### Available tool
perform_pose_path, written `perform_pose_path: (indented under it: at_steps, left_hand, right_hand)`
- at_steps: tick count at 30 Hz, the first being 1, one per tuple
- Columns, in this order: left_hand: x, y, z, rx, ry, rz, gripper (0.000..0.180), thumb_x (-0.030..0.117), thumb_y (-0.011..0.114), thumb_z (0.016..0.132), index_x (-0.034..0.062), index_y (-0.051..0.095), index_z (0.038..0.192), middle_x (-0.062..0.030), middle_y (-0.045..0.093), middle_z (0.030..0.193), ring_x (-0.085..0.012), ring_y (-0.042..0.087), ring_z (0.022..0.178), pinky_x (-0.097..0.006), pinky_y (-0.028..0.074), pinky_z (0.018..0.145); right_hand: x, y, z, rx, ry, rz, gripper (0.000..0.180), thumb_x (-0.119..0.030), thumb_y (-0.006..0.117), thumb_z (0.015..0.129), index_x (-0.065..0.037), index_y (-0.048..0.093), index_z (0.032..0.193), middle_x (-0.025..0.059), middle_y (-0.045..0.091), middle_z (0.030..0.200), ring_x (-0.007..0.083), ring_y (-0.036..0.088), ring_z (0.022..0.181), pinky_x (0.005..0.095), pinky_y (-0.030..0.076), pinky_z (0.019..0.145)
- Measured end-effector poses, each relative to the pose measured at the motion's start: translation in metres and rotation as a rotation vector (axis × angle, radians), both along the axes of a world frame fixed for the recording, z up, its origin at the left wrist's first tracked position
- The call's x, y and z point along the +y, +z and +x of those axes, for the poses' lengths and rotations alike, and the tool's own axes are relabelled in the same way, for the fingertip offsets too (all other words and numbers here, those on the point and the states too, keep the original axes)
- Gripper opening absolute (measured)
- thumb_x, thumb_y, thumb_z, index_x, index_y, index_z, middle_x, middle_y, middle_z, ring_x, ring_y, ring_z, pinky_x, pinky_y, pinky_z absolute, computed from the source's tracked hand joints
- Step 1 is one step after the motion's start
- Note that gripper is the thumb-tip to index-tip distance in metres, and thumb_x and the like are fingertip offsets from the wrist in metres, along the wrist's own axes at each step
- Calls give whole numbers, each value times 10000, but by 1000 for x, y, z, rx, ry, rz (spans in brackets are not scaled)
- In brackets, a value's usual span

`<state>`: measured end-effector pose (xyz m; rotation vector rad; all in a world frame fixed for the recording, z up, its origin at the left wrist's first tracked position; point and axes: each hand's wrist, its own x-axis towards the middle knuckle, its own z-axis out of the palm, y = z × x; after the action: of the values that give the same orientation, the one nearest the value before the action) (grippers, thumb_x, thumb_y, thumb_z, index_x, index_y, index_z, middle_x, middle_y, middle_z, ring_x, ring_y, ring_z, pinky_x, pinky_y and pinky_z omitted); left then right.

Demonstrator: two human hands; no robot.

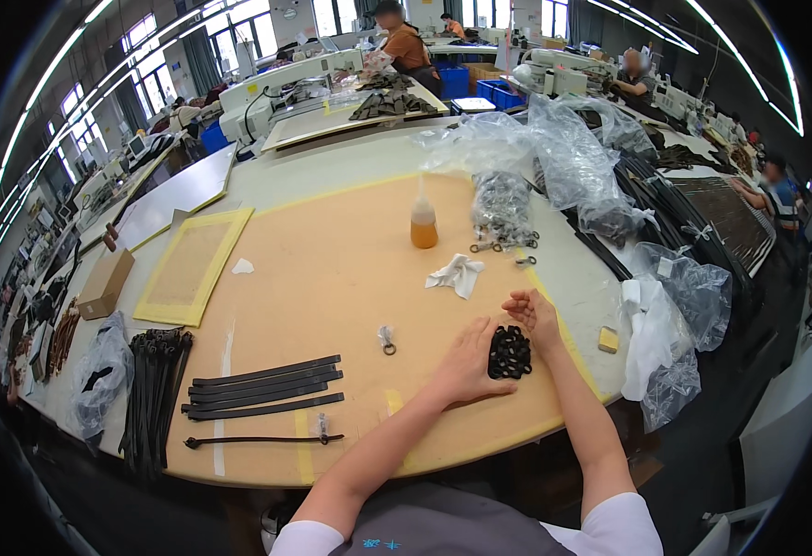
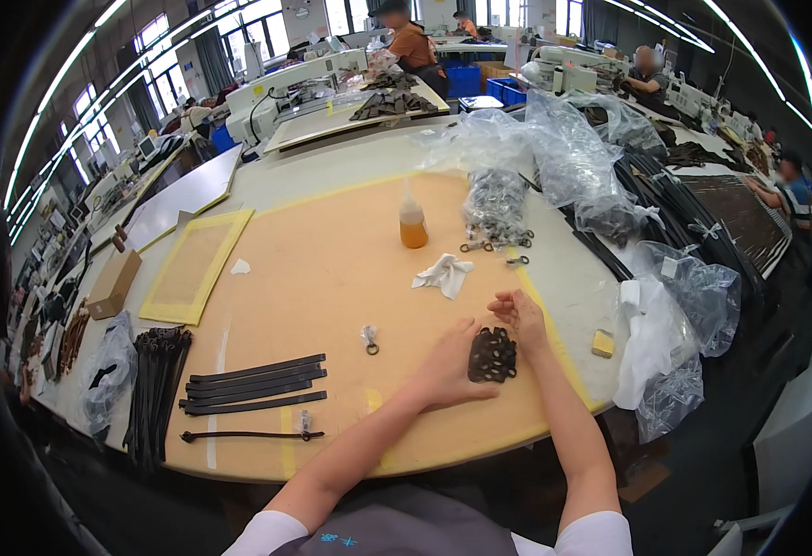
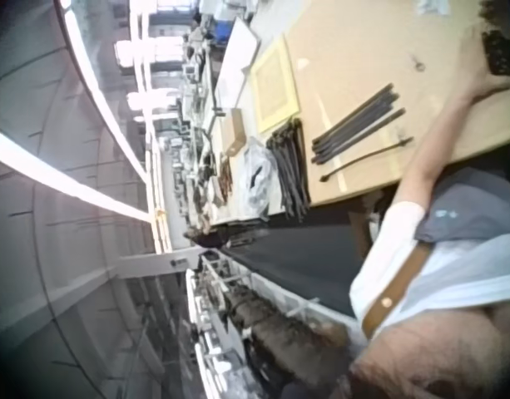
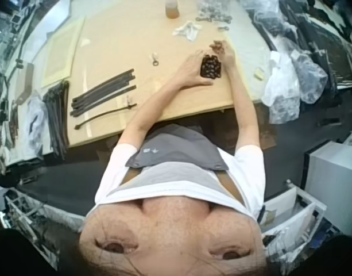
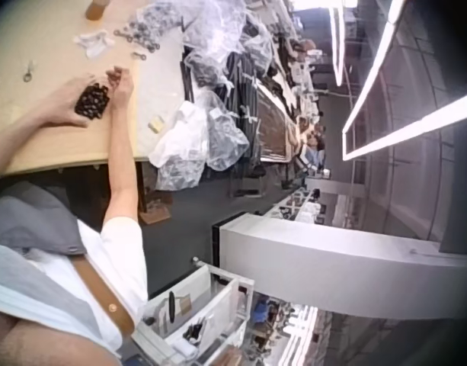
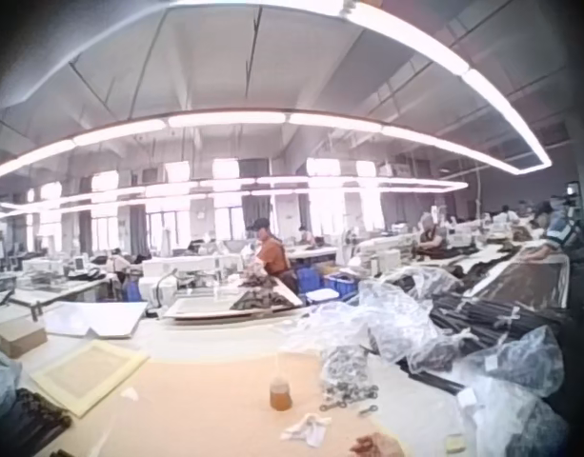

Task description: The person assembles black straps by sliding small black plastic rings onto them one by one. They pick up a strap, insert a ring, and slide it into place, repeating this process for multiple straps laid out on the table.

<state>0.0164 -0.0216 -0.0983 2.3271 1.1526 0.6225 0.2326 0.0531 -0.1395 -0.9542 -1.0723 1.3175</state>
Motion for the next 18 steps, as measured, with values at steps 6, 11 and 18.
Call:
perform_pose_path:
  at_steps: [6, 11, 18]
  left_hand:
    - [-4, 0, -1, -15, -5, 26, 1180, 605, 820, 726, -47, 275, 1545, -314, 283, 1598, -430, 259, 1514, -485, 226, 1251]
    - [-6, 2, 0, -29, -9, 9, 1154, 610, 803, 745, -51, 290, 1540, -310, 283, 1601, -446, 267, 1505, -487, 234, 1246]
    - [-4, -1, -1, -5, 0, -12, 1117, 540, 825, 747, -52, 313, 1545, -302, 269, 1620, -443, 266, 1510, -479, 254, 1239]
  right_hand:
    - [2, -3, 3, 85, -33, -4, 426, -375, 424, 1099, -3, 624, 1155, 123, 707, 1006, 198, 691, 962, 336, 550, 900]
    - [-4, 3, 4, 99, -44, -18, 388, -346, 457, 1090, 0, 628, 1125, 124, 700, 977, 200, 695, 921, 338, 568, 863]
    - [-6, 6, 1, 98, -45, -46, 382, -362, 477, 1086, -14, 630, 1132, 108, 700, 966, 181, 690, 904, 312, 560, 837]
